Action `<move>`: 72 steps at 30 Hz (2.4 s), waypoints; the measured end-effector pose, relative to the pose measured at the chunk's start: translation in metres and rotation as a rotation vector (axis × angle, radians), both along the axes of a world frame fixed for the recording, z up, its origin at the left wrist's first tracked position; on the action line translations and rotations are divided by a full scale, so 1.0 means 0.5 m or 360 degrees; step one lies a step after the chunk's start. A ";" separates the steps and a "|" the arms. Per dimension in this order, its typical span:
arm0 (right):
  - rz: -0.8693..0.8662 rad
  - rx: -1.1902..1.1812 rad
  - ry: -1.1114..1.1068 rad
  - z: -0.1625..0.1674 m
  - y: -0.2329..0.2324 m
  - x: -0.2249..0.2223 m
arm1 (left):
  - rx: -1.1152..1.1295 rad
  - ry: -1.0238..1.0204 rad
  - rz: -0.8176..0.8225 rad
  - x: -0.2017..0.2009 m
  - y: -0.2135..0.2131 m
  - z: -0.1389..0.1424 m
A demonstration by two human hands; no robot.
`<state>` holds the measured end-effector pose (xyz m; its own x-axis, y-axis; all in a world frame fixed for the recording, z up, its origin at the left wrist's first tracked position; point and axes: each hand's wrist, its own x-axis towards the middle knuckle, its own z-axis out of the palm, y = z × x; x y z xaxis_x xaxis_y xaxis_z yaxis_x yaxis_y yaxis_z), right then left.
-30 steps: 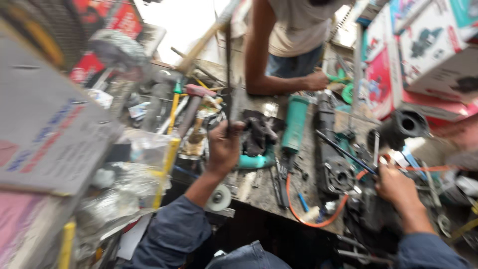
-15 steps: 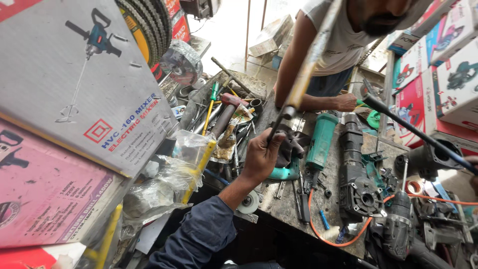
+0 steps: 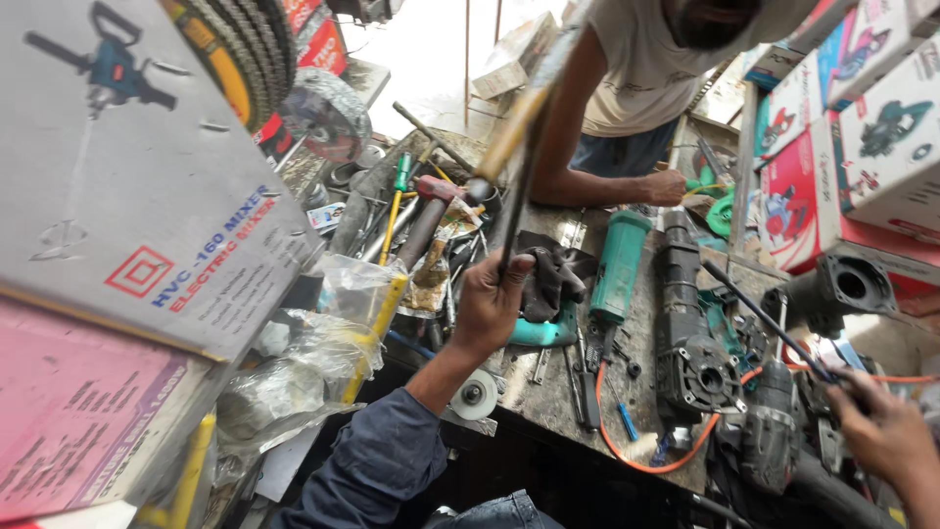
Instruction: The person repairs a power drill at a cluttered workbench. They hold the drill's motor armature, use a long T-handle tool to work on the chuck and shaft, manipulate the armature and gears by hand, and handle small parts while working over the disassembled drill body.
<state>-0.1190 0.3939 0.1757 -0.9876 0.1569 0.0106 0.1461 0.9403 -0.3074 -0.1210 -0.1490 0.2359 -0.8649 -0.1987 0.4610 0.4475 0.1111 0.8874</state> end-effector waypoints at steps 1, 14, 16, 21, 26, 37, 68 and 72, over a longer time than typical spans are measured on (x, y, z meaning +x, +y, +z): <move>-0.0049 0.0023 -0.0001 -0.025 0.006 -0.001 | 0.0009 0.0055 -0.0015 0.001 0.002 0.003; -0.0127 0.0635 -0.0351 -0.081 0.011 -0.026 | 0.0059 0.0075 -0.0203 -0.011 0.015 0.012; -0.0104 0.0599 -0.0442 -0.092 0.014 -0.026 | 0.0014 0.0030 -0.0170 -0.017 0.018 0.006; 0.0006 0.0368 -0.0152 -0.108 0.017 -0.016 | -0.0075 -0.0153 -0.0077 -0.037 0.039 -0.011; 0.0090 0.0408 0.0300 -0.073 -0.015 -0.003 | -0.0074 -0.0029 -0.0152 -0.046 0.050 -0.028; 0.0165 -0.0925 0.0583 -0.020 -0.317 0.086 | 0.0175 -0.0214 -0.0168 -0.034 0.064 -0.029; -0.0494 -0.1022 0.0555 -0.188 0.320 0.075 | 0.0093 -0.0103 -0.0108 -0.031 0.115 -0.008; -0.0516 -0.0500 0.0253 -0.174 0.318 0.041 | 0.0072 -0.0102 -0.0072 -0.029 0.114 -0.009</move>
